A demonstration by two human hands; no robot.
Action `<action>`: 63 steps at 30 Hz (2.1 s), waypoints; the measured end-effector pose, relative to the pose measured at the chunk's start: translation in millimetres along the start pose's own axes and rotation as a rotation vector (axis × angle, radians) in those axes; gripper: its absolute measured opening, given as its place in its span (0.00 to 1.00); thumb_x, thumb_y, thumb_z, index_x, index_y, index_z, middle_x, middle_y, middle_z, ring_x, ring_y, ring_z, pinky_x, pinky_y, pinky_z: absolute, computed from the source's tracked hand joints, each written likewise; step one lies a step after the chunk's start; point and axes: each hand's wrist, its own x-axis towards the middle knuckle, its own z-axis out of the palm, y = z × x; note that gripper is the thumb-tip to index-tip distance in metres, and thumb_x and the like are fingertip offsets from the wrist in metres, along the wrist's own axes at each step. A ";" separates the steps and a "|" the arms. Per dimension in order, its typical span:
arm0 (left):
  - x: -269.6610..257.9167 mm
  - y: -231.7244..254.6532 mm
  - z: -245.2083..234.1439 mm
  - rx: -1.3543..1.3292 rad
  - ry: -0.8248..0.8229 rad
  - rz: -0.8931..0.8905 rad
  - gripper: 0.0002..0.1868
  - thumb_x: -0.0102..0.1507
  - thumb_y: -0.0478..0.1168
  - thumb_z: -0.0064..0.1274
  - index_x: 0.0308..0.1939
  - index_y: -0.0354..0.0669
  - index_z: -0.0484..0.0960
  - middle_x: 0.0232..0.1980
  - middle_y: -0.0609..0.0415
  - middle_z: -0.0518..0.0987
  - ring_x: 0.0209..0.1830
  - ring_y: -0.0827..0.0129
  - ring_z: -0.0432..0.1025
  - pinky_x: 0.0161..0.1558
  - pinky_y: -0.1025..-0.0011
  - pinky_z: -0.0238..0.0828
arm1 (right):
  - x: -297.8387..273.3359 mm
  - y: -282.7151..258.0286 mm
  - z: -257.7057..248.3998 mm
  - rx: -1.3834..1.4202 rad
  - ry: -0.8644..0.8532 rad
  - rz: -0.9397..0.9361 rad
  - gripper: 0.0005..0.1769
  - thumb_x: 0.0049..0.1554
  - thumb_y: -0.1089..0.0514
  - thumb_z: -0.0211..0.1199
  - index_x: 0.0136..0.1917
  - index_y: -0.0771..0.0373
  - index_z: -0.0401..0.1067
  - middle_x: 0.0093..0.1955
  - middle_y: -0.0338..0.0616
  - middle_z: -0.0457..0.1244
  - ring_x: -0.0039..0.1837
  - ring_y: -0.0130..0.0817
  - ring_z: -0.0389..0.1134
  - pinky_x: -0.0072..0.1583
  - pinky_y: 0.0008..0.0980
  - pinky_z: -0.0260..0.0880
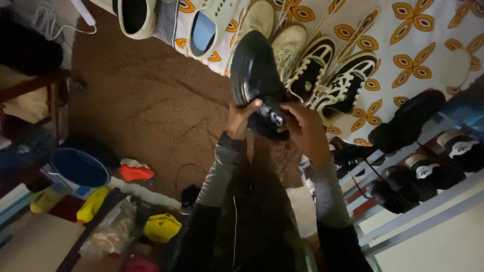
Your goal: The person holds a black shoe and repeatedly threads the laces through the eyelets, tightening and adjusting them. The person then places the shoe on a bed next to other shoes and picks up a different pair of sneakers.
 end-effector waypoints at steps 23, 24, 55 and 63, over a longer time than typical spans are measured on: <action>0.0 -24.1 -22.3 -0.379 -0.039 -0.136 0.47 0.57 0.49 0.68 0.73 0.29 0.65 0.65 0.43 0.74 0.62 0.53 0.71 0.63 0.57 0.68 | -10.3 -44.0 28.6 -0.294 0.322 -0.280 0.08 0.62 0.63 0.63 0.55 0.64 0.76 0.45 0.49 0.69 0.40 0.36 0.73 0.42 0.30 0.72; -0.8 -23.4 -20.5 -0.383 -0.010 -0.129 0.46 0.56 0.48 0.68 0.72 0.30 0.65 0.64 0.43 0.74 0.62 0.53 0.70 0.63 0.57 0.68 | -9.7 -43.6 28.8 -0.289 0.314 -0.289 0.08 0.62 0.62 0.63 0.55 0.64 0.75 0.46 0.50 0.69 0.41 0.37 0.73 0.42 0.31 0.72; -44.9 9.6 -11.8 -0.559 -0.057 -0.036 0.43 0.59 0.43 0.64 0.73 0.35 0.62 0.66 0.46 0.73 0.63 0.56 0.71 0.65 0.58 0.68 | -57.5 -95.4 11.1 -0.356 0.347 -0.436 0.08 0.60 0.60 0.66 0.54 0.61 0.75 0.42 0.45 0.68 0.39 0.33 0.72 0.40 0.29 0.71; -87.4 55.1 -13.3 -0.546 -0.124 0.153 0.41 0.58 0.41 0.65 0.71 0.35 0.63 0.65 0.48 0.74 0.63 0.59 0.71 0.65 0.59 0.67 | -100.4 -157.0 2.9 -0.471 0.352 -0.673 0.08 0.63 0.61 0.63 0.56 0.62 0.75 0.42 0.45 0.67 0.39 0.35 0.70 0.41 0.31 0.70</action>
